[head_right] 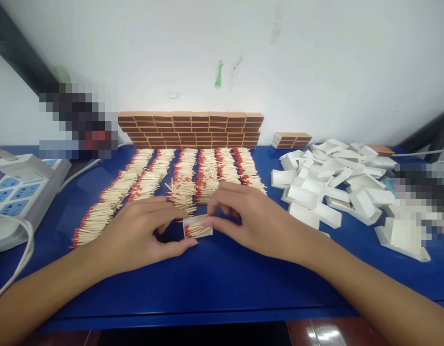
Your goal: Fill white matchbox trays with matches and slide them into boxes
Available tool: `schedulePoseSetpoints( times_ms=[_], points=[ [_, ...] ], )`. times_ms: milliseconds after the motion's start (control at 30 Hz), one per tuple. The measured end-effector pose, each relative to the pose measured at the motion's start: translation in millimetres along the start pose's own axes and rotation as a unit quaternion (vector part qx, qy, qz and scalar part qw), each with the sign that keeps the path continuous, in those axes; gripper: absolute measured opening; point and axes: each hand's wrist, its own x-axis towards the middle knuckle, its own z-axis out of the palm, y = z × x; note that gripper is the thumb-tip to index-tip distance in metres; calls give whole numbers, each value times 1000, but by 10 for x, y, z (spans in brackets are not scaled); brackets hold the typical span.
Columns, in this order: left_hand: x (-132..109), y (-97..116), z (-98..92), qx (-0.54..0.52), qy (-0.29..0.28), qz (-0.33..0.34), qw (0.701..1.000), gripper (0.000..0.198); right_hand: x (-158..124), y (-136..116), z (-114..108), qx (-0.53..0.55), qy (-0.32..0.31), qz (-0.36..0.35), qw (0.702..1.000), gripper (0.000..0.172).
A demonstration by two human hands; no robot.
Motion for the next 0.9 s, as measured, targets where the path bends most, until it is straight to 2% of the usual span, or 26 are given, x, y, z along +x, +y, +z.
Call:
schedulePoseSetpoints(
  times_ms=[100,333,533,733,900],
  points=[
    [0,3,10,0,3,-1,1000,31,-20,20,-37,-5,-22,-2,1000,13],
    [2,-4,32,-2,3,2,1000,30,-22,36,79,36,-59,27,997,12],
    [3,-9,33,2,5,2,1000,28,5,43,74,24,-25,13,999,11],
    [-11,-8,34,-8,2,3,1000,29,-4,35,85,43,-54,-2,998,9],
    [-19,-5,33,-9,-7,13,1000,28,7,51,96,35,-30,-7,999,11]
  ],
)
